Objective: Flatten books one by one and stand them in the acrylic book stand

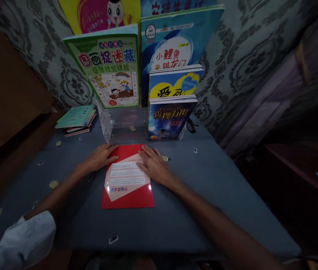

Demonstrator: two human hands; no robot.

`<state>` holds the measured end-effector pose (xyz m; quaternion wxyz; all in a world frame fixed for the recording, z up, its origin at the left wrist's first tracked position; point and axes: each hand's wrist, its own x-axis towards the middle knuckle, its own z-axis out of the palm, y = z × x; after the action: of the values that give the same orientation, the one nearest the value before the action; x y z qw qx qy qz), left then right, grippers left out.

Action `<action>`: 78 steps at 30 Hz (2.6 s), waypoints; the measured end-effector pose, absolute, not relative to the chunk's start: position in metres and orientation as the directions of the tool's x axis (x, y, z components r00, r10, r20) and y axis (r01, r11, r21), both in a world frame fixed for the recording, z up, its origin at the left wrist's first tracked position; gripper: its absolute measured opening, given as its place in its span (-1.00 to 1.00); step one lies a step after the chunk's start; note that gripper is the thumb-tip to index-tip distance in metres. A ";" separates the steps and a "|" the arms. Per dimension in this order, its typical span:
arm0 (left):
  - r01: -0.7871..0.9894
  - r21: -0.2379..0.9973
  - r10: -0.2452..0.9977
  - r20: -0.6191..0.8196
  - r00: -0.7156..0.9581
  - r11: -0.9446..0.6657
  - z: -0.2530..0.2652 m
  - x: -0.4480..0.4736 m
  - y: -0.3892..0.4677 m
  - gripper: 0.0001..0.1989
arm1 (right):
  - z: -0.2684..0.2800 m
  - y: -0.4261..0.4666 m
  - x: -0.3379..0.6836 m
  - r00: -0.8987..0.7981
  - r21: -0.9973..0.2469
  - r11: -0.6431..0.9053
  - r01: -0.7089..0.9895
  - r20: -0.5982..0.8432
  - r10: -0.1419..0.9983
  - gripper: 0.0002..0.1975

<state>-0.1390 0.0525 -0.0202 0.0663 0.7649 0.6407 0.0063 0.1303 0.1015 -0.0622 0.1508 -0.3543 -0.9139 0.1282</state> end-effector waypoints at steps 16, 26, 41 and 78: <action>0.859 0.493 0.957 -0.156 0.243 -0.138 0.000 -0.148 0.077 -0.53 | -0.075 0.017 0.171 -0.714 -0.569 0.642 0.513 0.131 0.687 0.12; 0.638 0.700 0.943 0.171 0.286 -0.320 0.106 -0.104 0.024 -0.68 | -0.040 0.034 0.162 -0.549 -0.956 0.261 0.135 0.147 0.823 -0.50; 0.747 0.064 0.747 0.132 0.651 -0.662 0.007 -0.058 -0.093 -0.81 | -0.070 0.064 0.190 -0.693 -0.355 0.849 0.390 0.494 0.525 -0.68; 0.963 0.088 0.941 0.252 0.227 -0.256 -0.051 -0.114 0.023 -0.64 | -0.058 0.087 0.060 -0.777 -0.328 0.799 0.504 0.231 0.586 -0.51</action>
<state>-0.1136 0.0227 -0.0512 -0.0430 0.7820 0.6086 0.1276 0.0597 0.0870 -0.0580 0.1624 -0.2917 -0.9343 0.1249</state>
